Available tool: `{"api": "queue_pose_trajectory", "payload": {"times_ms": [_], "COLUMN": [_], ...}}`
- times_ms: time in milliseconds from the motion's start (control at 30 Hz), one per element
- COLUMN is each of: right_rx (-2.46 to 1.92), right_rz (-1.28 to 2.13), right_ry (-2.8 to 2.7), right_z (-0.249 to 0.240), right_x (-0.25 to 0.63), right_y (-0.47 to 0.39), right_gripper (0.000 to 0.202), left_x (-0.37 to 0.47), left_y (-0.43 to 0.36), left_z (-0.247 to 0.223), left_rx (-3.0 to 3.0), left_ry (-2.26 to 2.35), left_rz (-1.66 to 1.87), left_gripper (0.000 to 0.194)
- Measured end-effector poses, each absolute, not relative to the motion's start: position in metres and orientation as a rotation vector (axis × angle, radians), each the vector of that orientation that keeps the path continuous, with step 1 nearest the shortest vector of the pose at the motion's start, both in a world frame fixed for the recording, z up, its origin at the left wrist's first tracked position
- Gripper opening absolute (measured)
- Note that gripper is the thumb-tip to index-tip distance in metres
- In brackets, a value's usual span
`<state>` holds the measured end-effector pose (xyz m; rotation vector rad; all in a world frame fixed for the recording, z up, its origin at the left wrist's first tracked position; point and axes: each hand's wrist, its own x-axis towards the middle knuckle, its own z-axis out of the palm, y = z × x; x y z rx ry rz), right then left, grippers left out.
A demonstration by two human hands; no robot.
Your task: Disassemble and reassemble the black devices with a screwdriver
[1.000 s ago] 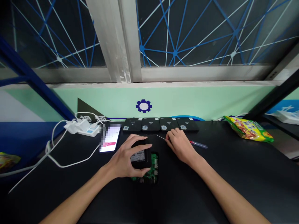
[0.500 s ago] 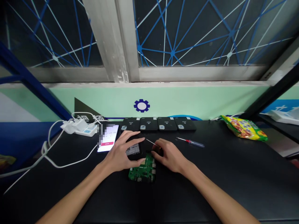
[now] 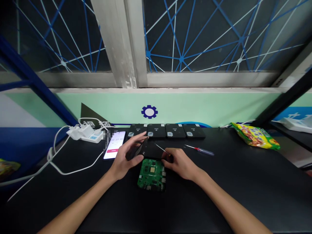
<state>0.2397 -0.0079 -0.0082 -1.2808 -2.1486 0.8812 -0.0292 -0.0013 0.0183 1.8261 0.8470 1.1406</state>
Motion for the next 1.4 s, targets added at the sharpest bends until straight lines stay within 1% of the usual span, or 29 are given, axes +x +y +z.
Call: {"api": "queue_pose_trajectory", "payload": {"times_ms": [67,133,233,333,433,533,667,800,900,1033,1167,1233,1300,1400], "right_rx": [-1.278,-1.270,-1.264,-1.238,-1.223,-1.227,-1.227,-1.265,-1.311,-1.279,-1.198,-1.184,-1.170,-1.094], "right_rz": [0.878,0.843,0.801,0.827,0.854,0.850,0.837,0.815,0.813,0.803,0.821,0.906,1.074,1.268], "right_ry": [-2.151,-2.161,-2.178,-2.213,-2.239,-2.246,-2.254,-2.242,-2.224,-2.195,-2.148,-2.073,-1.948,-1.729], "right_z": [-0.008,-0.008,-0.009,-0.008,-0.007,-0.006,-0.007,-0.008,-0.008,-0.010,-0.012,-0.012,-0.013,-0.015], "right_x": [0.241,0.243,0.250,0.257,0.262,0.264,0.263,0.263,0.263,0.263,0.263,0.262,0.260,0.256], "right_y": [-0.008,-0.006,-0.003,0.000,0.002,0.002,0.003,0.003,0.004,0.005,0.004,0.003,0.001,0.000], "right_gripper": [0.014,0.017,0.021,0.023,0.023,0.023,0.024,0.024,0.019,0.013,0.015,0.016,0.020,0.026], "left_x": [-0.027,-0.024,-0.021,-0.020,-0.021,-0.022,-0.021,-0.020,-0.020,-0.021,-0.023,-0.023,-0.023,-0.022], "left_y": [-0.003,-0.003,-0.003,0.000,0.003,0.004,0.001,-0.002,-0.001,0.000,0.001,0.001,0.002,0.004], "left_z": [0.021,0.022,0.025,0.026,0.024,0.019,0.016,0.019,0.022,0.023,0.026,0.027,0.028,0.029], "left_rx": [1.528,1.249,0.905,0.735,0.733,0.787,0.707,0.643,0.621,0.572,0.478,0.437,0.414,0.400], "left_ry": [0.758,0.657,0.543,0.495,0.472,0.455,0.441,0.457,0.467,0.461,0.442,0.437,0.438,0.475], "left_rz": [1.150,1.155,1.153,1.156,1.119,1.059,1.018,1.022,1.028,1.038,1.050,1.056,1.069,1.090], "left_gripper": [0.063,0.060,0.065,0.069,0.071,0.068,0.066,0.073,0.077,0.076,0.072,0.070,0.069,0.059]}}
